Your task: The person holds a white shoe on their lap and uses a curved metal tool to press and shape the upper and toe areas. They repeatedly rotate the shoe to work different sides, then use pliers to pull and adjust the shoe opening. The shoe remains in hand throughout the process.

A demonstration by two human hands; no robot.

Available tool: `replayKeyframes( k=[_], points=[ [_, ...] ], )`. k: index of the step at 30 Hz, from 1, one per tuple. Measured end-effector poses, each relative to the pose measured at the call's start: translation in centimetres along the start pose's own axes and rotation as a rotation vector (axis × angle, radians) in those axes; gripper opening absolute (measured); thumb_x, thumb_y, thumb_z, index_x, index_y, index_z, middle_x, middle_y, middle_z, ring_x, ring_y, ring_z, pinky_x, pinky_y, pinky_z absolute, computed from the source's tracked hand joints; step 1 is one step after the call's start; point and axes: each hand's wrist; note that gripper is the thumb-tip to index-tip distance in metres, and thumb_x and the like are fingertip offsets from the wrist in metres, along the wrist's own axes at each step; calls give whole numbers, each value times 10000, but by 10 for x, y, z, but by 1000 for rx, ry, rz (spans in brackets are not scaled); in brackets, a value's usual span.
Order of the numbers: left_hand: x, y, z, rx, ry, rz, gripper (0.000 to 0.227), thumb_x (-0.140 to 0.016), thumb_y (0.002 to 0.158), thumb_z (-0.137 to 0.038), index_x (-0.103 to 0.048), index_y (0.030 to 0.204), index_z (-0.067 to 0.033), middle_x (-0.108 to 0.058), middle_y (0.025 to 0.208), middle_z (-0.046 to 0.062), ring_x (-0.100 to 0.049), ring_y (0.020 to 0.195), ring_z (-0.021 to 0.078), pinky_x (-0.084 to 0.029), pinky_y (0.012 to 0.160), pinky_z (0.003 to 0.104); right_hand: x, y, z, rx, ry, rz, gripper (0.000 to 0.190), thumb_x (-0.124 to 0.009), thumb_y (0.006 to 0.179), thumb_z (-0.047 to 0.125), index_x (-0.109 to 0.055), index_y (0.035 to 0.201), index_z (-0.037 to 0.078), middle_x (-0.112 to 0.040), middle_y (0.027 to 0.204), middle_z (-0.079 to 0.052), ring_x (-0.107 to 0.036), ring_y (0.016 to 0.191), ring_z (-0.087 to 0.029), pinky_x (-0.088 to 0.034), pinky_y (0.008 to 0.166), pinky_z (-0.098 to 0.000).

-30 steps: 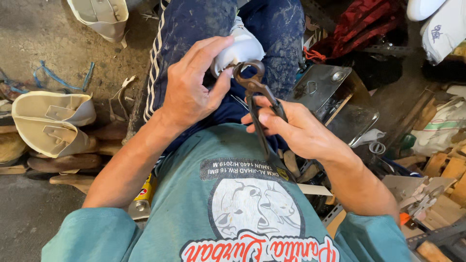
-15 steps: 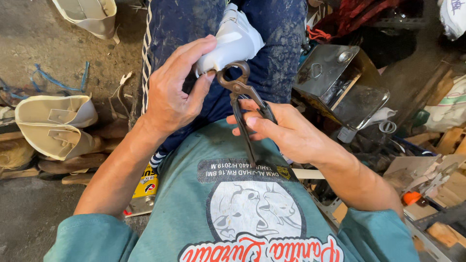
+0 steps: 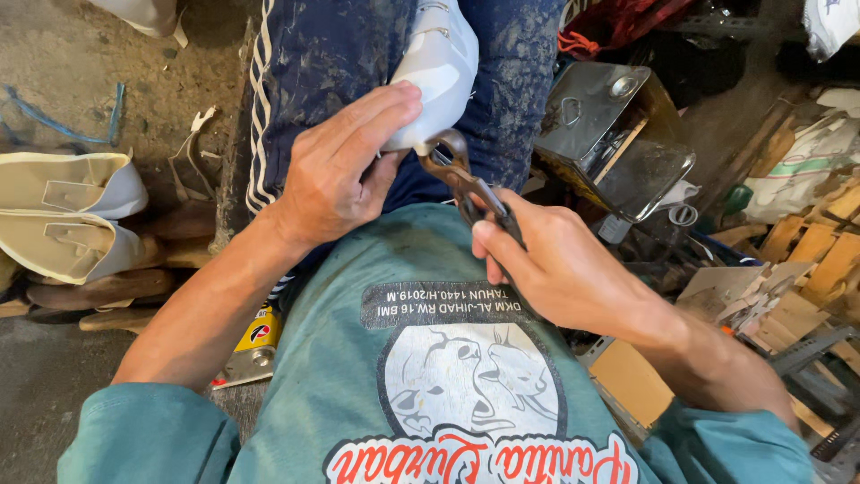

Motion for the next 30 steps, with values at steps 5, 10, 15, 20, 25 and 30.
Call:
replayKeyframes(
  k=[5,10,15,20,25,30],
  points=[
    [11,19,-12,264,-63,-161,305,-602,1085,-59,-572,1378,24,-658,1374,205,-686,1284,312,-542,1134,362,4,9,13,306,-304,-267,184,-475,1039,236,-585,1129,119,-696,659,47,-702,617,-202,-511,709,-359],
    [-4,13,-9,422,-192,-335,329,-606,1089,-184,-564,1371,-20,-682,1319,161,-709,1115,221,-622,971,289,21,22,46,75,-372,-139,191,-426,1011,269,-577,965,160,-740,684,17,-700,567,-221,-513,660,-355],
    [4,8,-13,401,-154,-299,372,-593,1065,-152,-533,1389,21,-657,1350,193,-697,1185,262,-603,1020,316,12,30,27,128,-370,-134,306,-409,1027,328,-619,1192,180,-799,844,95,-747,793,-150,-496,789,-340],
    [7,8,-13,420,-110,-206,361,-624,1032,-62,-562,1385,-21,-665,1364,152,-689,1219,263,-550,1066,333,6,29,3,56,90,-43,530,-438,1000,328,-477,1444,41,-785,1092,-49,-759,966,-113,-615,837,-265],
    [1,6,-16,336,-161,-151,373,-623,1007,-7,-533,1369,2,-634,1389,178,-632,1314,309,-479,1157,382,-3,13,-5,-45,330,-20,555,-473,970,330,-480,1447,46,-746,1176,-116,-746,990,-178,-606,871,-309],
    [-12,-7,-10,159,-167,-136,408,-681,1029,84,-499,1393,53,-589,1436,238,-604,1375,376,-478,1210,428,-6,-7,-2,-63,313,-23,606,-494,949,367,-488,1454,33,-762,1167,-104,-755,986,-166,-615,861,-299]
  ],
)
Point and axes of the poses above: each hand's wrist, its own y-axis towards the middle knuckle, its own x-axis out of the back of the hand, z = x × y
